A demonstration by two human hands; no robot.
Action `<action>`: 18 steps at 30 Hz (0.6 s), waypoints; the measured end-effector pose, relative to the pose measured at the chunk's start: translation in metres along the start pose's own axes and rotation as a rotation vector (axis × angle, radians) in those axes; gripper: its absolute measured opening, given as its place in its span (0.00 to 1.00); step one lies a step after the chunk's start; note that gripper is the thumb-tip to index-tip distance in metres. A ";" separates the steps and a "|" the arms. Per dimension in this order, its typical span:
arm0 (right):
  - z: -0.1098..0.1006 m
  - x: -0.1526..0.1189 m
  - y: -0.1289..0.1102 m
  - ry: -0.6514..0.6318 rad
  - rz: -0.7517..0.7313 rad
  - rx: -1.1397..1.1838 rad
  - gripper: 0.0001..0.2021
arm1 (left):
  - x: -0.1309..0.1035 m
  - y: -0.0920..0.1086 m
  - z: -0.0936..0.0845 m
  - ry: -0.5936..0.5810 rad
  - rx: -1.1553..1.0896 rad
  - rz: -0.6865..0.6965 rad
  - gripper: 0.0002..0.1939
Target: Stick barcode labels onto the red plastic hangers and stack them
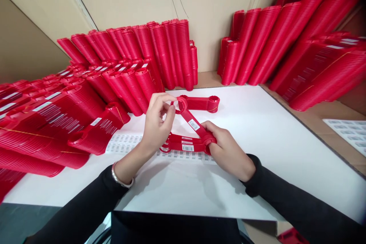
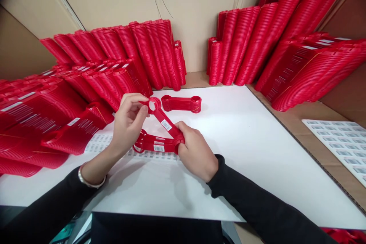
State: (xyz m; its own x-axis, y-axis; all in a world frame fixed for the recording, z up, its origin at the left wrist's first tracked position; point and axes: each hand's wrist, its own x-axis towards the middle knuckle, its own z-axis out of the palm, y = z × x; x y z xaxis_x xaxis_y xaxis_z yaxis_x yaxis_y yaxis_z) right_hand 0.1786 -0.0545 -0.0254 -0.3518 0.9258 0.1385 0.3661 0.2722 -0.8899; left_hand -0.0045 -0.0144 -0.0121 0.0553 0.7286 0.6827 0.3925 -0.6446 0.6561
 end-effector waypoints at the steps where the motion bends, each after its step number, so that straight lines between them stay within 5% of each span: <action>1: -0.001 0.000 0.000 0.008 0.001 -0.003 0.15 | -0.001 0.000 0.001 0.010 -0.035 0.000 0.08; 5: -0.005 0.002 0.003 0.041 -0.007 -0.011 0.15 | -0.003 -0.001 0.003 0.032 -0.158 0.022 0.10; 8: -0.009 0.002 0.005 0.041 -0.013 -0.021 0.16 | -0.004 -0.001 0.002 -0.011 -0.041 0.049 0.11; 18: -0.015 -0.005 0.015 0.005 0.069 -0.135 0.15 | -0.008 -0.002 0.009 -0.428 0.596 0.303 0.08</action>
State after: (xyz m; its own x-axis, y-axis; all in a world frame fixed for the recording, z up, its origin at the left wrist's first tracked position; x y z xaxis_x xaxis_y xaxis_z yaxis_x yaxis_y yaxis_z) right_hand 0.1993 -0.0510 -0.0329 -0.3176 0.9447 0.0811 0.5017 0.2400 -0.8311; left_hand 0.0025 -0.0165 -0.0218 0.5391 0.6451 0.5415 0.7228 -0.6844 0.0958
